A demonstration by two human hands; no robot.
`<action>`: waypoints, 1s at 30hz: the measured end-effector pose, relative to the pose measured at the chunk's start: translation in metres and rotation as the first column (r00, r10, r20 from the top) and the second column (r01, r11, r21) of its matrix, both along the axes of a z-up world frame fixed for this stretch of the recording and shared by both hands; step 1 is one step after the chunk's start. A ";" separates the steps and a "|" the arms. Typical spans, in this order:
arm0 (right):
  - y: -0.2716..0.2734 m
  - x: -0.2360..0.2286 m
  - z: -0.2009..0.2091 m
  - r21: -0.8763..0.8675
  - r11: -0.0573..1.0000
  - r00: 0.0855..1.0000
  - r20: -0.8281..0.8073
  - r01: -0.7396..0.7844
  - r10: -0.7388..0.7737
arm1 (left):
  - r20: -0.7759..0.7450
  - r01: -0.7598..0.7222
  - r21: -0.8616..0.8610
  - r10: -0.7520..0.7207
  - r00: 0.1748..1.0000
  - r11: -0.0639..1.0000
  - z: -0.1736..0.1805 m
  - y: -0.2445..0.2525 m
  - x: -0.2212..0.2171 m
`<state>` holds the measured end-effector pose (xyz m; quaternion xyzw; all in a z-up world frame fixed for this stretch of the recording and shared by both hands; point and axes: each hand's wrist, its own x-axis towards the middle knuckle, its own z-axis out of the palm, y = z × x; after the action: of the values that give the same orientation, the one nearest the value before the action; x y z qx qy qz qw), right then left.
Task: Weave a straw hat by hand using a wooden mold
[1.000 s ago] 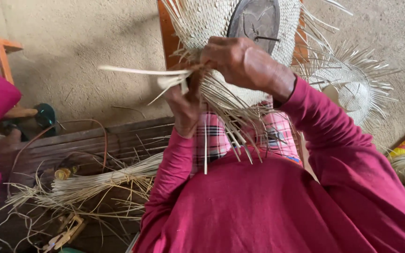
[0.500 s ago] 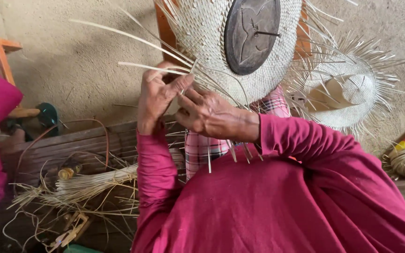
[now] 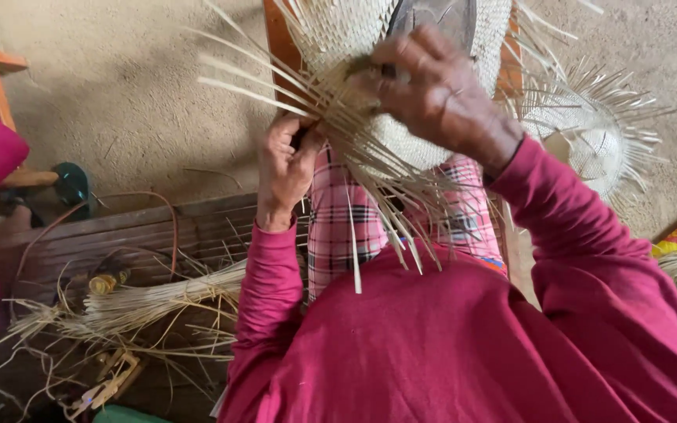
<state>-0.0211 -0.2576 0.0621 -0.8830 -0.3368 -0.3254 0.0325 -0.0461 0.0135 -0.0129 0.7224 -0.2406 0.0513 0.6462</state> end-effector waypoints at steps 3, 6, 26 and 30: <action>0.018 -0.006 -0.008 0.167 0.974 0.970 -0.165 -0.153 0.181 | -0.163 -0.046 -0.003 0.045 0.986 0.999 0.018 -0.004 -0.009; 0.036 0.003 -0.017 0.241 0.939 0.950 -0.133 -0.246 0.283 | 0.009 -0.101 0.148 0.101 0.995 0.984 0.028 -0.007 -0.007; 0.057 0.026 -0.014 0.169 0.955 0.968 -0.023 -0.243 0.250 | 0.268 -0.222 0.309 0.139 0.953 0.925 0.017 -0.021 -0.004; 0.054 0.017 -0.002 0.396 0.884 0.892 -0.262 -0.249 0.369 | 0.270 -0.306 0.325 0.222 0.937 0.895 -0.026 -0.025 -0.008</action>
<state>-0.0039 -0.2036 0.0605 -0.8383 -0.4012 -0.2186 0.2976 -0.0541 -0.0116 -0.0391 0.8443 -0.2166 0.1755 0.4576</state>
